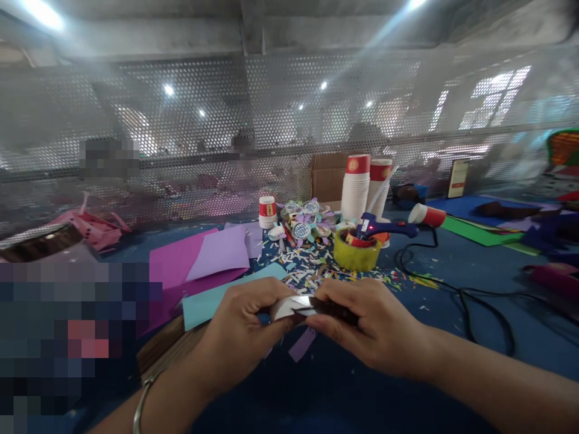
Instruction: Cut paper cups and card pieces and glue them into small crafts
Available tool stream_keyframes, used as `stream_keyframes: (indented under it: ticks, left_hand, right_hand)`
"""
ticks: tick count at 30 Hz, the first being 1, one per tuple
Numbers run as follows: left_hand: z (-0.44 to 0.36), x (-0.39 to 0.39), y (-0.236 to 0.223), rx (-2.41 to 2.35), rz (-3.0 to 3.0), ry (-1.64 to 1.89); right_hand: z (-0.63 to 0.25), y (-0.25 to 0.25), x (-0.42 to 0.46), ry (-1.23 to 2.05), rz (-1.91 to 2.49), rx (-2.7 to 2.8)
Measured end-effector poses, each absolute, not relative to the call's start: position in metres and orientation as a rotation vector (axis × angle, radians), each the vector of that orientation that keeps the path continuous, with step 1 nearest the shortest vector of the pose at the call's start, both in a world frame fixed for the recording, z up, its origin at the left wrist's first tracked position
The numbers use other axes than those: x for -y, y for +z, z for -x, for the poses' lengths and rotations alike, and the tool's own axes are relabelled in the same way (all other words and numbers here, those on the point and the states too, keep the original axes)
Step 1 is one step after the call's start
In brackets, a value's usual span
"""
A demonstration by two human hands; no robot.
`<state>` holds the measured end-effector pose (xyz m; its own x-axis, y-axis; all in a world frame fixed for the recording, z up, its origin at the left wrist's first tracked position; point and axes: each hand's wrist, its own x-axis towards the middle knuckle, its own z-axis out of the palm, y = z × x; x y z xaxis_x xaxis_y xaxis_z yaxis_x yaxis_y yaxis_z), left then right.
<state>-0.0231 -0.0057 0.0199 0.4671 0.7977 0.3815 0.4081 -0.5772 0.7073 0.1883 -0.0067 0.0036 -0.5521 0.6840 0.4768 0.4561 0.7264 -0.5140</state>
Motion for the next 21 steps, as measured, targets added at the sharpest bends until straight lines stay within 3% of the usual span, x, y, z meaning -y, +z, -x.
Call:
stream_keyframes:
  ticks: [9, 21]
  left_hand:
    - [0.030, -0.001, 0.012, -1.001, -1.980, 0.801]
    - [0.031, -0.006, 0.008, -0.912, -1.770, 0.716]
  right_hand:
    - [-0.188, 0.001, 0.006, 0.333, 0.882, 2.269]
    - [-0.184, 0.001, 0.007, 0.516, 0.932, 2.208]
